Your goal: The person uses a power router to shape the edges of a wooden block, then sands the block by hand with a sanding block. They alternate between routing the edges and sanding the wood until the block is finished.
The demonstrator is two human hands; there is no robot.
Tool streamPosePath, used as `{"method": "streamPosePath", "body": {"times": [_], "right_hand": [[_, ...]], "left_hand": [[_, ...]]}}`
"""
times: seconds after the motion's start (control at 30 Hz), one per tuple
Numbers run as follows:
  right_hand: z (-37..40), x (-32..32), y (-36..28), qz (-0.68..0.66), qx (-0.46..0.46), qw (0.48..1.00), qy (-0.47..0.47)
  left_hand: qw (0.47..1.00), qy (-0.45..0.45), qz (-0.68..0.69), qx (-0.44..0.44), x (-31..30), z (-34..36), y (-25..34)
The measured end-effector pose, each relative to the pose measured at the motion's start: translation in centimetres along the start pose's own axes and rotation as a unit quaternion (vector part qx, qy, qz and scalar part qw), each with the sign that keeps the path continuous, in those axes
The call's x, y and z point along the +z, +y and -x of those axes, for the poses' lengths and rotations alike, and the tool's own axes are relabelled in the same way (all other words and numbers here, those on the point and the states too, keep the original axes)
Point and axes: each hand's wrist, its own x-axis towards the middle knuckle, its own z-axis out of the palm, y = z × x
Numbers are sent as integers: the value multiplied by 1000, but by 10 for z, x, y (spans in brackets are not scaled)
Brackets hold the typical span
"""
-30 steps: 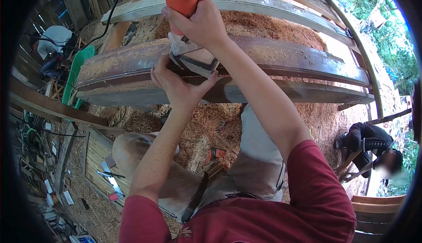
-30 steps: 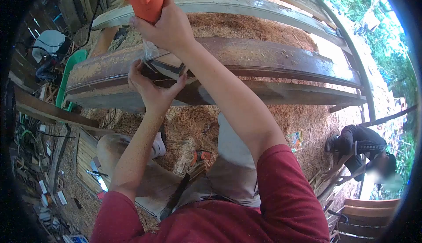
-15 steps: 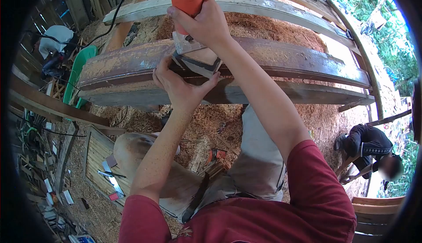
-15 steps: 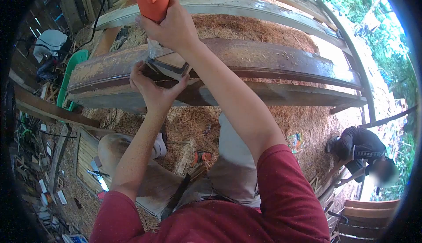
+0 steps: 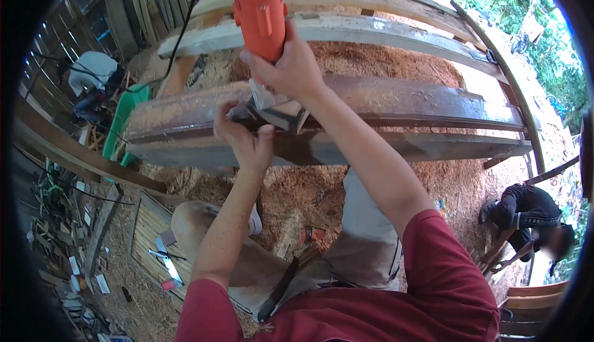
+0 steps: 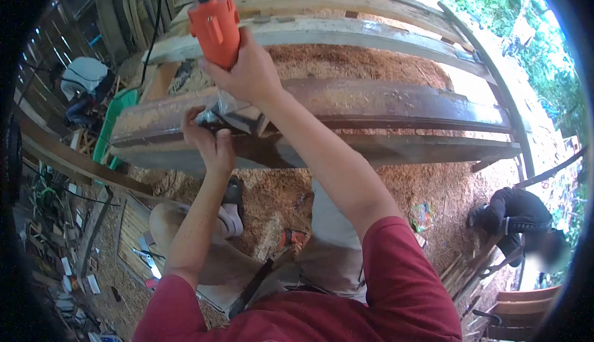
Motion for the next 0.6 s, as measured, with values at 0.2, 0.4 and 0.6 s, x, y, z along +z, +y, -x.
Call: {"method": "streamPosePath", "body": {"times": [0.2,0.4,0.6], "right_hand": [[4,-10,-12,18,3,1000,-20],[4,-12,-10,22,13,999,-25],[5,-15,-11,-31,-21,999,-18]], "left_hand": [[989,-7,-97,107,-23,-82,54],[981,-102,-93,134,-6,-164,103],[982,-140,-48,115,7,-194,120]]}}
